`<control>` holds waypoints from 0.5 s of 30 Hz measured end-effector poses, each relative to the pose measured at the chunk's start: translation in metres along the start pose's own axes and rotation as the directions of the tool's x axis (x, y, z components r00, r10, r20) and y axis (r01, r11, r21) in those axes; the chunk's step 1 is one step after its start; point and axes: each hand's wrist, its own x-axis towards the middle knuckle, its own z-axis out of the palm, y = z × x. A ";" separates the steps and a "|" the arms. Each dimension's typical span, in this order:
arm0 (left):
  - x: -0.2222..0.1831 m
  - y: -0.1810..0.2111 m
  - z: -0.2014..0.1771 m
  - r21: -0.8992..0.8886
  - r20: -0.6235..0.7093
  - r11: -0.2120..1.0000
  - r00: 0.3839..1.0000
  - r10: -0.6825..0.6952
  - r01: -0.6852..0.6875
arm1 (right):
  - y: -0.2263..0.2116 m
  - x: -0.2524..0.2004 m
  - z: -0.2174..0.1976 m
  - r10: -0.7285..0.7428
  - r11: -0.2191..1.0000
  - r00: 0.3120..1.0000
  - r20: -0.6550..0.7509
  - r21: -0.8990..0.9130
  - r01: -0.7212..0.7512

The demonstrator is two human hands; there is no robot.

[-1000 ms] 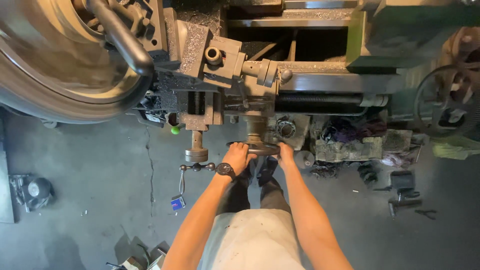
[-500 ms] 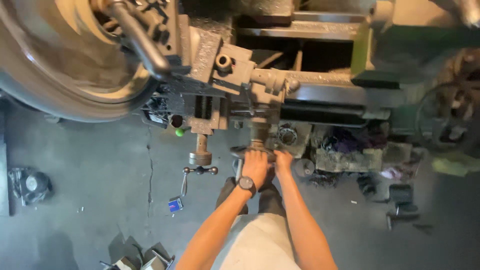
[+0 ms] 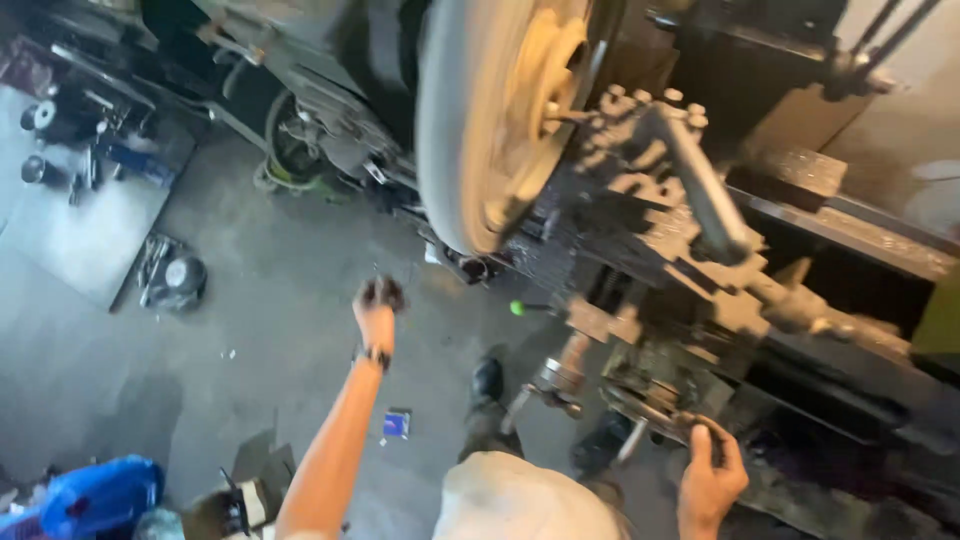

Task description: Machining a motorcycle wheel hub using a lathe and measuring dimensions with calipers.

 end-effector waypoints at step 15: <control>0.293 -0.127 -0.003 -0.843 -0.114 0.401 0.610 -0.784 0.358 | -0.098 -0.159 0.219 0.093 0.962 0.959 0.269 -0.273 -0.017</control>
